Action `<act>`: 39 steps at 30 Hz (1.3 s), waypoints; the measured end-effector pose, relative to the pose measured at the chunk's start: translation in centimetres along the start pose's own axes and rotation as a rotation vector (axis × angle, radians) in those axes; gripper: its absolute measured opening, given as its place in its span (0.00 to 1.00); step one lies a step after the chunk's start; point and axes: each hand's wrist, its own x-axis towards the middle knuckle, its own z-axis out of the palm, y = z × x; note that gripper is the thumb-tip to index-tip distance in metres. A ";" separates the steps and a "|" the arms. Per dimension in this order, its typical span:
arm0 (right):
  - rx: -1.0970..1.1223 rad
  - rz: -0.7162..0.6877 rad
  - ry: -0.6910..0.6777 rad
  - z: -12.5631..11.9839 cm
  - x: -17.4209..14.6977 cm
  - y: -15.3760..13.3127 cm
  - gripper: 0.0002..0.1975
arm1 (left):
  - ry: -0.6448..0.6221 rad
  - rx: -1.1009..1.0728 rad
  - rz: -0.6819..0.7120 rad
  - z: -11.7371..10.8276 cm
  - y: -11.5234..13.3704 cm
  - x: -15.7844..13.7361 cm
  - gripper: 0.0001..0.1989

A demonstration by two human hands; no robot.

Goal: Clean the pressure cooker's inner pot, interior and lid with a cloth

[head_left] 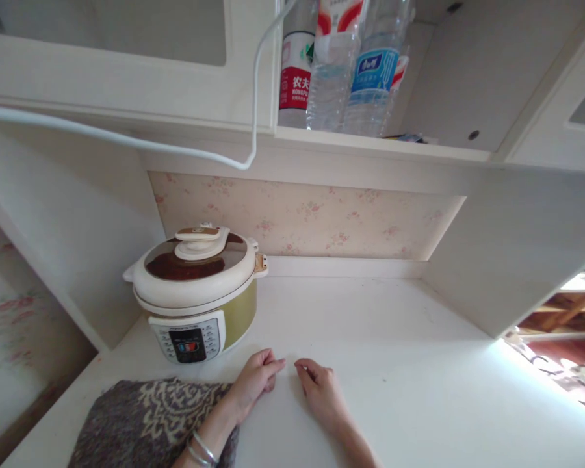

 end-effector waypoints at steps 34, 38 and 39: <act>-1.084 -0.993 -0.260 6.1 22.1 -35.0 0.29 | 0.086 -0.138 -0.050 -1.3 -1.0 1.0 0.21; -1.147 -1.137 -0.248 5.7 22.6 -34.8 0.27 | 0.071 -0.076 0.000 -1.3 -1.1 1.0 0.21; -1.157 -1.165 -0.241 5.6 22.6 -34.8 0.26 | 0.068 -0.062 -0.001 -1.3 -1.1 1.0 0.21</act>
